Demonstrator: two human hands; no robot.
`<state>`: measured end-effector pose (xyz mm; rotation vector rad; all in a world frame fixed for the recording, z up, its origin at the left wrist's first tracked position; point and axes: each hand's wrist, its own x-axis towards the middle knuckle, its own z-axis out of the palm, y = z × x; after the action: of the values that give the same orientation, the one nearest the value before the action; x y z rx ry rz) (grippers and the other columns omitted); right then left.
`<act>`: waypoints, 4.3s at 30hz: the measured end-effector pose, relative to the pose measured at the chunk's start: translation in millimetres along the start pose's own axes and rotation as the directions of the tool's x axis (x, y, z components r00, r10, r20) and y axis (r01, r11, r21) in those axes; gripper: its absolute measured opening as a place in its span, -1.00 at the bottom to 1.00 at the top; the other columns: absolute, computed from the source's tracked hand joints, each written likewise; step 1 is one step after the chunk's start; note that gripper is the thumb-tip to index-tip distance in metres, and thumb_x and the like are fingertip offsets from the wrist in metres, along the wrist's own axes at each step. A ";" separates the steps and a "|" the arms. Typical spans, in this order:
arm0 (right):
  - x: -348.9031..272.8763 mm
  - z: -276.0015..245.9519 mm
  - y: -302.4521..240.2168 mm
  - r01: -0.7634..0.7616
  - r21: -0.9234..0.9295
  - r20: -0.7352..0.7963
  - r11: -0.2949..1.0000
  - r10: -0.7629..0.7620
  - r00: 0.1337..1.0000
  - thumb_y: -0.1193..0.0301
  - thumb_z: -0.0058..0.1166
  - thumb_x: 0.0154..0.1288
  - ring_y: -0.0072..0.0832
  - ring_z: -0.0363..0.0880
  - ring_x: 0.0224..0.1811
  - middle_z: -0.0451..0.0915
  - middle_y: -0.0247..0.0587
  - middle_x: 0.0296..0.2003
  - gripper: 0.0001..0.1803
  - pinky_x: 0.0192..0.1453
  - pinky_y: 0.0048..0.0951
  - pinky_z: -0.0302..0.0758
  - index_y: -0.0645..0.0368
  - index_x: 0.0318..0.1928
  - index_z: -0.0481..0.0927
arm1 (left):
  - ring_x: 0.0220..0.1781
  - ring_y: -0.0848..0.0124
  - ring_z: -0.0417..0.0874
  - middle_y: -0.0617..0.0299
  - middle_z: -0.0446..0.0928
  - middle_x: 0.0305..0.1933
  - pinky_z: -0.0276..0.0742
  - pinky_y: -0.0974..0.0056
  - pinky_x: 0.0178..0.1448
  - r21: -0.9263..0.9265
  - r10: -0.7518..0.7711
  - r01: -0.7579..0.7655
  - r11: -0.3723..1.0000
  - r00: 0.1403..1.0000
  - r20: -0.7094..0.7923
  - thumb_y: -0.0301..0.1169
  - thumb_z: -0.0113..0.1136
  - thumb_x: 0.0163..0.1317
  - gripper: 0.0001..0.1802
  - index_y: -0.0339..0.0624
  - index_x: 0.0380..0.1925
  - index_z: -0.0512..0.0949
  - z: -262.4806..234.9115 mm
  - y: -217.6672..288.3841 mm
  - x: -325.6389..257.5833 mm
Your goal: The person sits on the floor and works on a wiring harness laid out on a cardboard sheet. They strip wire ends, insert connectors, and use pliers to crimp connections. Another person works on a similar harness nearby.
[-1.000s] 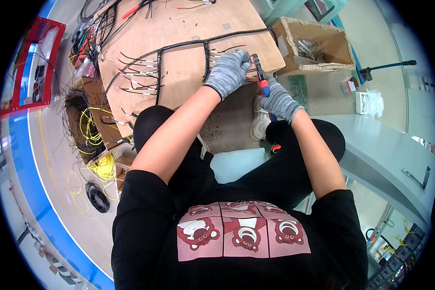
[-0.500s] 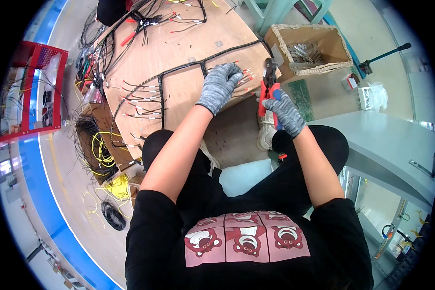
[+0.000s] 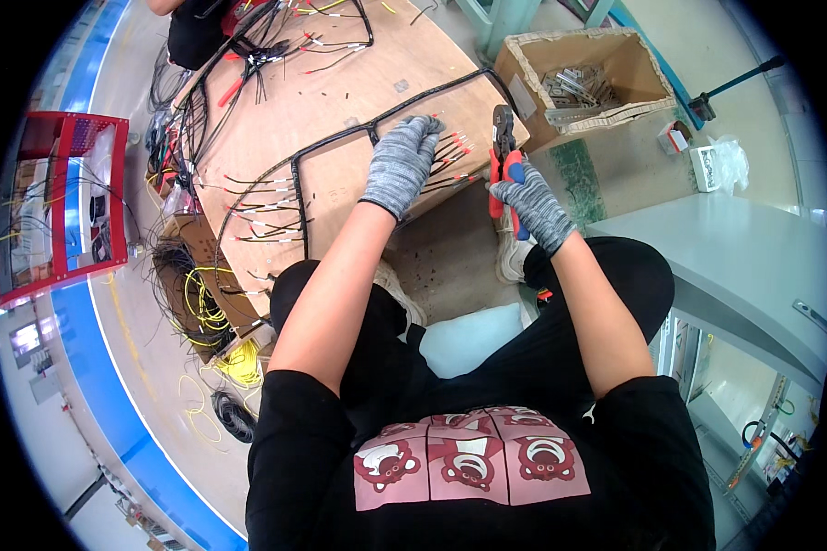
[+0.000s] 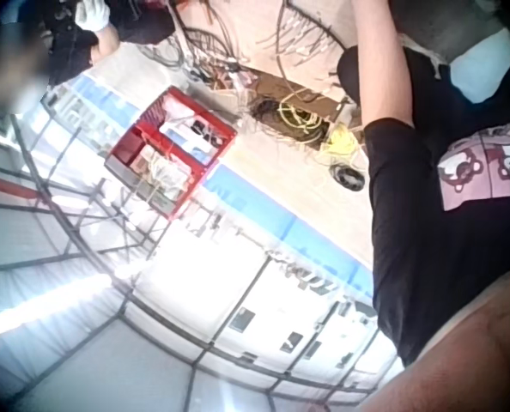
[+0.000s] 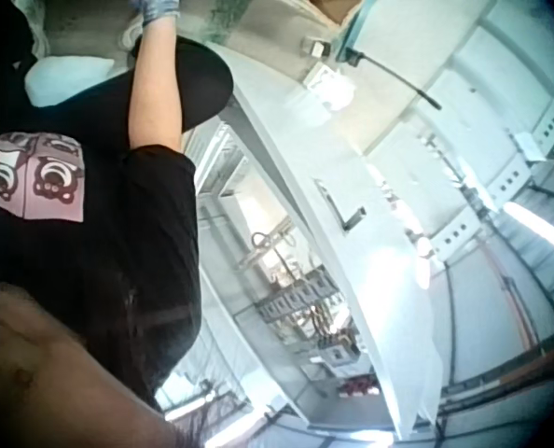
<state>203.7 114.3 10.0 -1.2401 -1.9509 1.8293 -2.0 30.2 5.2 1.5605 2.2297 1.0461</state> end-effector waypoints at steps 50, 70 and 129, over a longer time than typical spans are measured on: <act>10.5 14.0 -15.8 0.037 -0.442 0.238 0.896 0.077 0.968 0.32 0.15 0.02 -0.34 0.41 -0.38 0.46 -0.08 -0.38 -0.51 -0.24 -0.34 0.45 0.30 -0.05 0.35 | -0.17 0.02 0.58 -0.07 0.57 -0.25 0.48 0.10 -0.06 0.104 -0.086 0.063 0.993 0.967 0.238 -0.21 0.08 0.19 -0.67 -0.24 -0.21 0.55 6.9 3.7 6.5; 20.3 32.1 4.9 0.023 -0.587 0.014 0.810 -0.019 1.000 0.24 0.09 -0.01 0.06 0.51 -0.18 0.51 0.20 -0.27 -0.49 -0.11 -0.17 0.45 0.26 -0.06 0.37 | -0.19 0.02 0.57 -0.04 0.57 -0.26 0.48 0.10 -0.08 0.049 -0.090 0.081 0.996 0.968 0.235 -0.25 0.07 0.20 -0.73 -0.21 -0.24 0.55 9.3 0.5 5.4; 27.9 32.6 -32.4 -0.011 -0.403 0.192 0.915 0.097 0.977 0.32 0.19 0.08 -0.48 0.39 -0.24 0.48 -0.20 -0.28 -0.46 -0.09 -0.42 0.42 0.28 0.04 0.34 | -0.22 0.03 0.58 -0.04 0.57 -0.31 0.48 0.10 -0.09 0.024 -0.067 0.066 0.998 0.997 0.046 -0.26 0.08 0.20 -0.73 -0.25 -0.30 0.55 -2.6 -13.2 11.6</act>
<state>151.1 112.8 21.0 -1.2588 -2.5310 1.6960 -17.7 37.1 0.8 1.4926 2.2533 0.9594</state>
